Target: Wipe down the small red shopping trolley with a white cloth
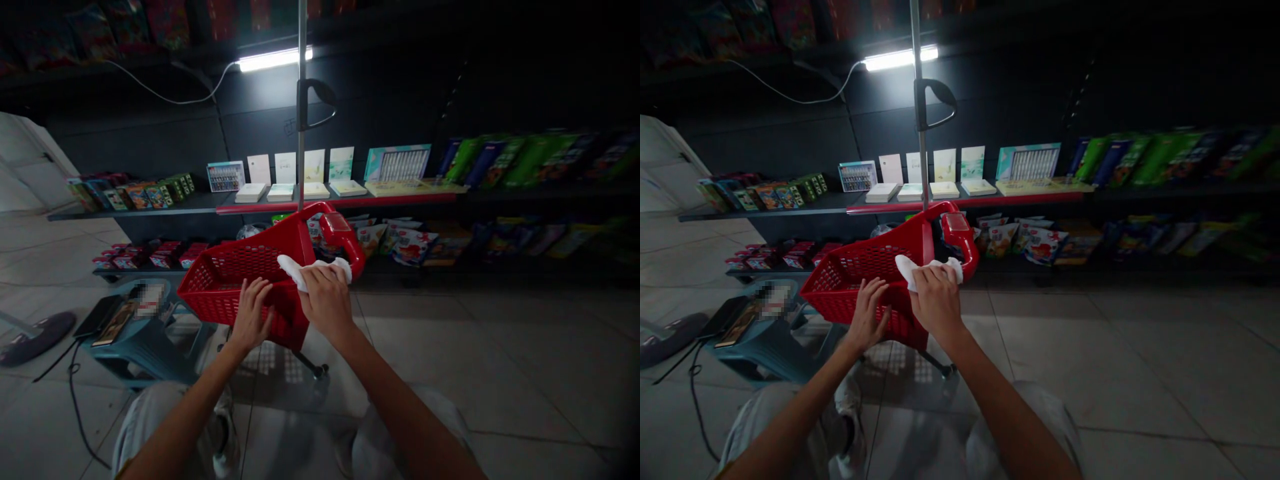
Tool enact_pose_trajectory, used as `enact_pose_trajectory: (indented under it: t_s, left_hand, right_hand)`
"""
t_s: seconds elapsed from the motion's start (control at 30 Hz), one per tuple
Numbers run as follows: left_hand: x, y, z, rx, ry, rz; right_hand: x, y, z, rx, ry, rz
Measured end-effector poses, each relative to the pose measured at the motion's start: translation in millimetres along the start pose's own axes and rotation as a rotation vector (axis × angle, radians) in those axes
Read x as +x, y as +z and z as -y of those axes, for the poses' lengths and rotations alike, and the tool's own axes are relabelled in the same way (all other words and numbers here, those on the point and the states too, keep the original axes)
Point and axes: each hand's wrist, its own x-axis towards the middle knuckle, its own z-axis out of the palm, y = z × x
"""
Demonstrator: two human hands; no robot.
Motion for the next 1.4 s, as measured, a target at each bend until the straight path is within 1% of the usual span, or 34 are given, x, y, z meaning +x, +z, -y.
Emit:
enact_pose_trajectory:
  t_s: [0.07, 0.17, 0.27, 0.37, 0.53, 0.63, 0.7, 0.73, 0.77, 0.8, 0.83, 0.87, 0.93, 1.0, 1.03, 1.07, 1.1, 1.13, 1.17, 1.2, 1.3, 1.33, 1.37, 1.4]
  left_hand:
    - [6, 6.7, -12, -0.037, -0.003, -0.004]
    - [11, 13.1, -22, -0.06, -0.098, -0.054]
    - [12, 14.4, -24, -0.072, -0.194, -0.061]
    - [10, 11.6, -23, -0.104, -0.232, -0.063]
    - [8, 4.0, -21, -0.137, -0.268, -0.045]
    - [6, 1.3, -19, -0.169, -0.266, -0.062]
    - [6, 1.1, -18, -0.199, -0.27, -0.086]
    - [6, 1.6, -17, -0.208, -0.274, -0.097]
    - [6, 2.4, -17, -0.211, -0.277, -0.108]
    - [7, 3.4, -17, -0.208, -0.279, -0.12]
    - [7, 4.6, -17, -0.2, -0.279, -0.132]
    - [8, 5.9, -18, -0.192, -0.278, -0.144]
    - [9, 8.4, -18, -0.182, -0.28, -0.161]
    - [10, 10.4, -19, -0.188, -0.288, -0.167]
    - [11, 11.1, -19, -0.197, -0.292, -0.168]
    - [11, 11.6, -19, -0.206, -0.294, -0.17]
    - [12, 12.0, -19, -0.215, -0.295, -0.173]
    - [12, 12.2, -20, -0.22, -0.294, -0.177]
    - [12, 12.3, -20, -0.221, -0.292, -0.181]
    - [12, 12.4, -20, -0.219, -0.29, -0.183]
    - [11, 13.1, -18, -0.209, -0.282, -0.178]
    - [11, 13.6, -16, -0.205, -0.279, -0.176]
    - [10, 14.2, -14, -0.201, -0.274, -0.175]
    - [9, 14.7, -12, -0.196, -0.269, -0.176]
  right_hand:
    - [-1, -3, 10, -0.009, -0.015, 0.019]
    - [-3, -4, 23, -0.023, -0.039, 0.036]
    - [-4, -4, 35, -0.042, -0.048, 0.036]
    - [-4, -4, 43, -0.075, -0.044, 0.051]
    - [-3, -13, 48, -0.102, -0.068, 0.147]
    - [11, -26, 48, -0.13, -0.045, 0.283]
    - [31, -39, 47, -0.172, 0.008, 0.396]
    - [44, -45, 46, -0.196, 0.038, 0.437]
    - [59, -51, 44, -0.211, 0.057, 0.453]
    - [75, -56, 40, -0.227, 0.077, 0.44]
    - [92, -60, 36, -0.242, 0.1, 0.393]
    - [109, -61, 30, -0.254, 0.124, 0.314]
    - [141, -59, 14, -0.251, 0.138, 0.091]
    - [168, -48, -6, -0.238, 0.087, -0.157]
    - [177, -40, -15, -0.233, 0.035, -0.235]
    - [184, -31, -25, -0.233, -0.018, -0.271]
    - [188, -20, -33, -0.239, -0.069, -0.262]
    - [190, -8, -39, -0.249, -0.112, -0.209]
    - [190, 4, -44, -0.262, -0.138, -0.119]
    - [188, 16, -47, -0.279, -0.143, 0.003]
    - [179, 46, -45, -0.341, -0.074, 0.485]
    - [177, 53, -42, -0.356, -0.055, 0.618]
    - [176, 58, -38, -0.367, -0.05, 0.714]
    - [175, 61, -34, -0.364, -0.059, 0.76]
